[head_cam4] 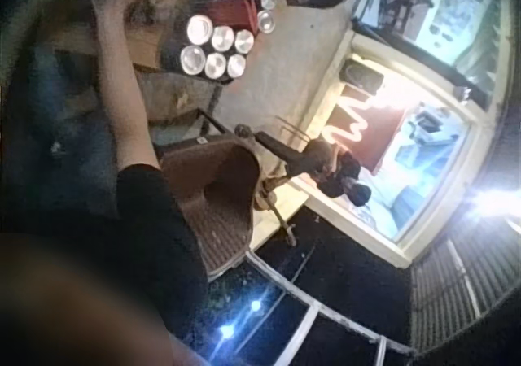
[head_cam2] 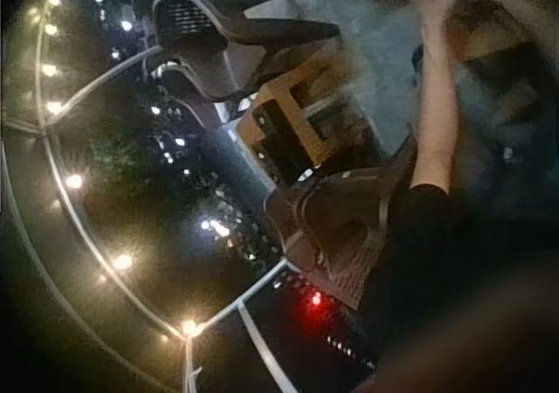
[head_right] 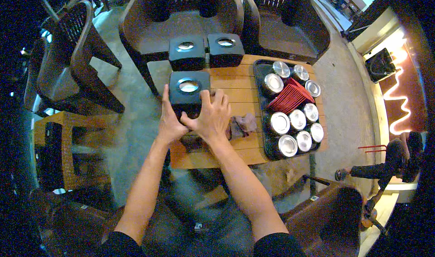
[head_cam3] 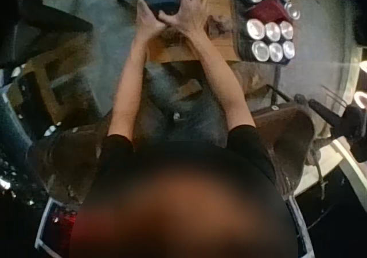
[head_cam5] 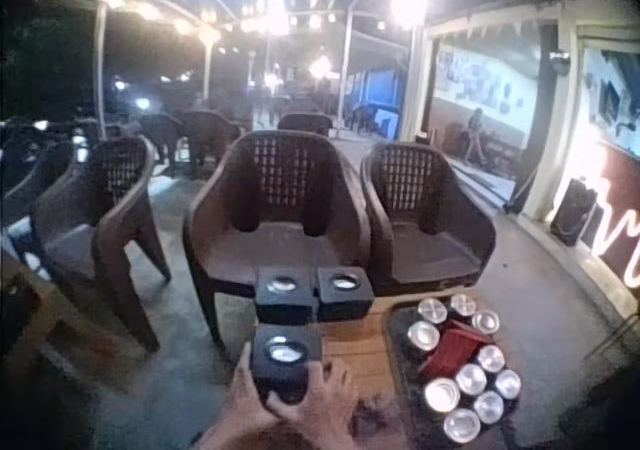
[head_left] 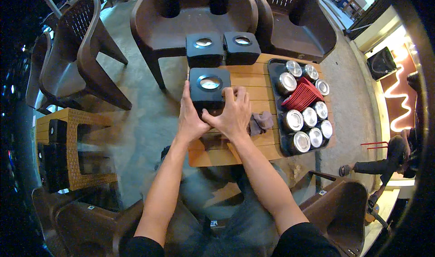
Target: The person assembles black tissue dispensers by inserting tissue packs into the containers and closing the lids. They wipe the dispensers with a cloth, open and close the lids, and place the finished units on a nearby table.
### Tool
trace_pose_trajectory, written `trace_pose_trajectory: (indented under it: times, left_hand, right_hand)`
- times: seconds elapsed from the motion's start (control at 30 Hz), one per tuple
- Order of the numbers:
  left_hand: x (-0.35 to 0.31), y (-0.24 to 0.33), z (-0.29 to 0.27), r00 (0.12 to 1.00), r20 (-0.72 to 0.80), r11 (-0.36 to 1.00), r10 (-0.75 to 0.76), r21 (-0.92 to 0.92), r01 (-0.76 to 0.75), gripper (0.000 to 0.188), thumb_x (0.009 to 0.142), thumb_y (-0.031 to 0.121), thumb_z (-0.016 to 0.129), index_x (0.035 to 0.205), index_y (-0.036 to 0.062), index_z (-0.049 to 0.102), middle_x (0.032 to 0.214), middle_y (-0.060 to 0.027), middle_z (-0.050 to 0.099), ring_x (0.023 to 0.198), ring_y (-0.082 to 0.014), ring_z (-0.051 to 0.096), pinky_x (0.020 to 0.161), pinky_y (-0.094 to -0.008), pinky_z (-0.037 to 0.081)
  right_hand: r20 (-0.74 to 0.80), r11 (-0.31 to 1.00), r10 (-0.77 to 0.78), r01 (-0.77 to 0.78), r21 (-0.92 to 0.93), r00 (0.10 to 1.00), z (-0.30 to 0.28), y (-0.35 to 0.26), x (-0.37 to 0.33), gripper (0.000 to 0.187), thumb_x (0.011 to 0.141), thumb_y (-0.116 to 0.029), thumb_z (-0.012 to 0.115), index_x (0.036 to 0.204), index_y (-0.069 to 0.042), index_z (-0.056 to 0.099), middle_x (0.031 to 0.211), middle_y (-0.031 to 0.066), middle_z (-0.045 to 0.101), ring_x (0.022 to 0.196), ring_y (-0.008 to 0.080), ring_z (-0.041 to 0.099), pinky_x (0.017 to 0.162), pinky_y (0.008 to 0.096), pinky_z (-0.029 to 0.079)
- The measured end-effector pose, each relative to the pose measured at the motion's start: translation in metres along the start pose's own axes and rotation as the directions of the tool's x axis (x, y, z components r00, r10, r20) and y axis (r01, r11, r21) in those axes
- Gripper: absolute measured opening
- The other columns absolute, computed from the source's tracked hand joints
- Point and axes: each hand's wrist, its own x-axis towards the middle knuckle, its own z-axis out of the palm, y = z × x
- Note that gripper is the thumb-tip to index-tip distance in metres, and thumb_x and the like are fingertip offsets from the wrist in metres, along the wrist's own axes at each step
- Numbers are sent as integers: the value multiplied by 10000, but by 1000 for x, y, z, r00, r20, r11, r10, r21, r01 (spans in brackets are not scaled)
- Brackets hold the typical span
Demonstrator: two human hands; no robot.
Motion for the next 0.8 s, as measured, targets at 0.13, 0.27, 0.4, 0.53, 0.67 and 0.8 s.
trace_pose_trajectory:
  times: [0.13,0.27,0.4,0.53,0.67,0.8]
  left_hand:
    - [9,-14,-12,987,-40,978,-157,-146,149,1417,631,254,1011,1750,97,156,1616,-221,471,1401,-423,563,1210,-510,466]
    - [14,-24,-29,990,59,991,-131,25,129,1341,618,252,1020,1728,129,277,1519,-167,547,1350,-372,604,1144,-492,521]
    - [12,-22,-32,961,82,951,-266,-143,275,1239,612,174,996,1680,143,369,1433,-144,607,1292,-379,637,1099,-465,545]
    - [10,-21,-35,983,28,979,-183,-81,185,1149,618,112,950,1626,160,400,1493,-166,639,1205,-362,690,1043,-424,567]
    - [12,-24,-28,973,69,971,-219,-83,224,1111,610,91,923,1601,159,425,1478,-165,662,1183,-373,711,1033,-442,568]
    - [10,-24,-25,948,125,945,-293,-115,307,1035,672,77,863,1605,158,422,1474,-178,665,1272,-416,688,1077,-475,551]
  right_hand:
    - [41,992,-14,9,124,999,5,1,1,739,697,-532,878,1251,-102,647,1164,193,585,1066,416,607,871,534,525]
    - [142,993,-28,11,120,989,2,3,4,779,757,-598,854,1396,-192,673,1183,230,570,1074,441,603,793,547,551]
    - [73,997,-78,75,36,994,9,-14,-7,818,725,-661,896,1371,-196,709,1397,350,491,1222,535,598,912,542,584]
    - [81,995,-89,85,60,993,14,-16,-8,814,694,-683,896,1322,-197,719,1559,375,392,1283,566,549,895,581,591]
    - [-43,991,-132,133,22,990,16,-11,-7,812,667,-694,902,1238,-145,727,1573,389,403,1272,565,559,896,580,592]
    - [-106,989,-146,144,-26,984,16,-10,-9,832,650,-719,892,1183,-106,712,1548,393,443,1250,557,565,896,583,588]
